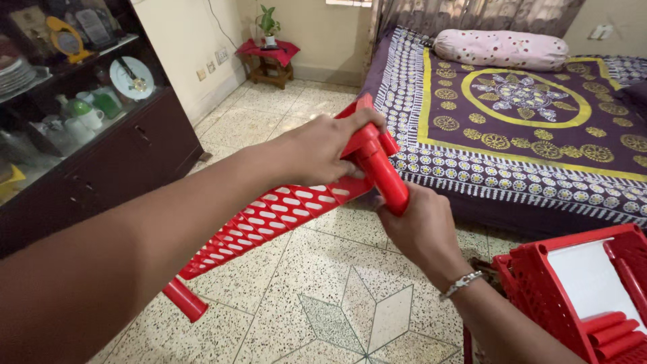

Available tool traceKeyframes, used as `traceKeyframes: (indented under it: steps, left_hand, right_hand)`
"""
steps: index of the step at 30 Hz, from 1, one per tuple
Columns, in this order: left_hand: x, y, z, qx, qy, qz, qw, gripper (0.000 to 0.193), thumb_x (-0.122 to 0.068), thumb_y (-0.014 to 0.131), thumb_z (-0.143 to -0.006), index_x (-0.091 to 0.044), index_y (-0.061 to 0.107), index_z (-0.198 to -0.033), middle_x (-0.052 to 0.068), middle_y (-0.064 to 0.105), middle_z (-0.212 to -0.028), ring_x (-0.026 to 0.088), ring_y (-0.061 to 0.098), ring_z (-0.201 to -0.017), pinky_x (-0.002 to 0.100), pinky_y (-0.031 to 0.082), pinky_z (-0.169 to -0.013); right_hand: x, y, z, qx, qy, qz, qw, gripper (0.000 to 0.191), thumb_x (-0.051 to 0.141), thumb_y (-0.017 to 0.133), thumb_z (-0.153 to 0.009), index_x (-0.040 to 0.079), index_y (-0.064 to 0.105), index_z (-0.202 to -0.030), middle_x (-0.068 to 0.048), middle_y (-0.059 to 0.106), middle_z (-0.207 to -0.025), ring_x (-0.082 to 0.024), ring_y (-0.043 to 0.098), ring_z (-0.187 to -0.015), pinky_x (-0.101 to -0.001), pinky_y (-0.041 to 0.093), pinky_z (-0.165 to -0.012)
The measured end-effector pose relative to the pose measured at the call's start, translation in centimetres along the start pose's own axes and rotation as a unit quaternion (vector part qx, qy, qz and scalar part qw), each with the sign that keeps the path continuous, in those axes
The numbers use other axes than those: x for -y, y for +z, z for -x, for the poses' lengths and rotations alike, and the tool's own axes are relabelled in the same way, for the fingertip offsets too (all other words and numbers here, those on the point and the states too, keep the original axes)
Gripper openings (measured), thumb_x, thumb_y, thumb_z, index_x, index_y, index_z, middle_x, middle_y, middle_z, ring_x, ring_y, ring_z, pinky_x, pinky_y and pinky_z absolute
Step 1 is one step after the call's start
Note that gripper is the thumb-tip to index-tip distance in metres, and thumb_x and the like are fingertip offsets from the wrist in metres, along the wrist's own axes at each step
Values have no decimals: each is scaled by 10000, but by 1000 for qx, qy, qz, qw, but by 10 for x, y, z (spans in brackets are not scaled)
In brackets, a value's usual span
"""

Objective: The person detaches red cylindrical legs from red plastic baskets and pulls out the white board inserts, then reattaches the legs to the baskets by hand. They work on the baskets one at a time, holding a basket in one hand while twisting a leg free with the other, and set completed baskets on a small green table.

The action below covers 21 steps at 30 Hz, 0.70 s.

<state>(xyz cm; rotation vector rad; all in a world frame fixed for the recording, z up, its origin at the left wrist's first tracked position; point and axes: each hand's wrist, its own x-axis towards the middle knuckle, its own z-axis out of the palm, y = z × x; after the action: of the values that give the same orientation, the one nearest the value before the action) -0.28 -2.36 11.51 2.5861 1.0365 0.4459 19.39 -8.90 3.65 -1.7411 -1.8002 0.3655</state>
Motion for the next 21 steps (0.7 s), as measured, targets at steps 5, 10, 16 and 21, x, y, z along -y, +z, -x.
traceKeyframes:
  steps: [5,10,16,21]
  left_hand:
    - [-6,2,1,35,23,-18,999,704,-192,799,-811,-184,382,-1378,196,709,-1099,395,721,-994,498,552,-867]
    - [-7,9,8,28,54,1,998,692,-187,815,-786,-166,411,-1346,180,709,-1099,392,710,-1012,487,551,-838]
    - [-10,5,13,43,32,-18,998,696,-194,798,-800,-168,400,-1371,185,707,-1091,388,709,-1016,491,553,-847]
    - [-16,-2,19,63,28,-38,997,716,-219,818,-780,-188,417,-1372,166,708,-1082,386,706,-1003,497,547,-832]
  right_hand:
    - [-14,8,8,98,104,-83,986,237,202,774,-829,52,714,-1001,-93,729,-669,-170,685,-577,-370,547,-576]
    - [-27,13,12,135,82,-161,974,160,116,772,-806,13,669,-872,-48,646,-617,-122,581,-527,-333,482,-504]
    - [-42,22,11,228,73,-354,904,150,20,732,-799,28,584,-774,-27,573,-567,-124,526,-462,-307,424,-436]
    - [-46,31,18,303,61,-485,818,165,-59,709,-803,-6,566,-741,-43,509,-533,-130,466,-421,-296,357,-402]
